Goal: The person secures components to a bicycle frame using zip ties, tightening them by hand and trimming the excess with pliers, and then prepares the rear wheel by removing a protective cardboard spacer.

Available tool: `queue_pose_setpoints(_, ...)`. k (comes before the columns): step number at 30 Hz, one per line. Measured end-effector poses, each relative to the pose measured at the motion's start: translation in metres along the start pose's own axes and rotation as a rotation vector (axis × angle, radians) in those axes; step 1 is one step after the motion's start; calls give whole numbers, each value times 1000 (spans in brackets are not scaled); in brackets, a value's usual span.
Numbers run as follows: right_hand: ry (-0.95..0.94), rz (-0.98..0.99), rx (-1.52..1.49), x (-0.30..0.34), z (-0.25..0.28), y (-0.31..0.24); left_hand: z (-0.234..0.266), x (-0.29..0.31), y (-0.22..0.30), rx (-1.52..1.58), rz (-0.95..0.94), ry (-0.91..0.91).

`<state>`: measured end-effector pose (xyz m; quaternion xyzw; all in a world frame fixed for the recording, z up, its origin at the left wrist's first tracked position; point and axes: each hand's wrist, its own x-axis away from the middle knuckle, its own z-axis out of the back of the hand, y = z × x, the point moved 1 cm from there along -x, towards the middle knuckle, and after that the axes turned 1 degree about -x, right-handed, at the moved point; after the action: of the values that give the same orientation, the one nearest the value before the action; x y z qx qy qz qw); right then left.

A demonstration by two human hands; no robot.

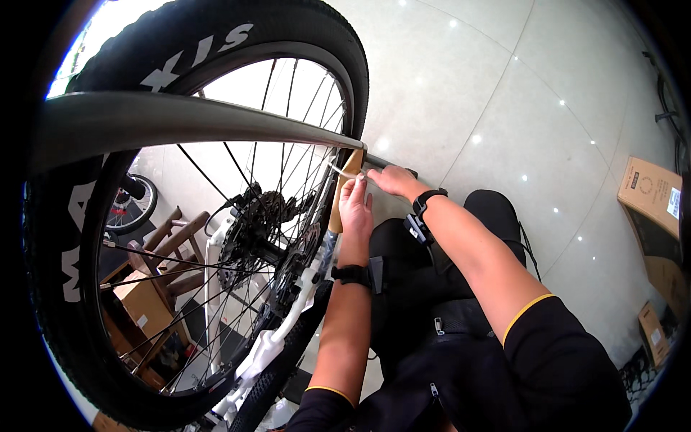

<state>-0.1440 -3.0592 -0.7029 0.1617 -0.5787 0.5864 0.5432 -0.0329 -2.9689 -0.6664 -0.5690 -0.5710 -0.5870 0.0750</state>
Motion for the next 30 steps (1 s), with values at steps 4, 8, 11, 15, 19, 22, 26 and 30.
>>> queue_pose_setpoints(4,5,5,4,2,0,6,0,-11,9,-289,-235,-124)
queue_pose_setpoints(8,-11,95,-53,-12,-12,11,1,-14,17,-135,-189,-122)
queue_pose_setpoints(11,-55,88,-67,-3,-5,-7,20,-13,19,219,-54,-83)
queue_pose_setpoints(15,-74,143,-1,-7,-2,-3,23,-11,4,370,27,-92)
queue_pose_setpoints(19,-188,189,-130,-26,-3,3,24,-12,8,216,-1,-101)
queue_pose_setpoints(22,-245,119,-466,-24,-1,5,17,0,13,106,29,57)
queue_pose_setpoints(26,-166,216,-691,-22,-8,3,14,2,9,-136,-96,68)
queue_pose_setpoints(30,-28,296,-409,-5,-8,17,-11,4,3,-726,-635,28)
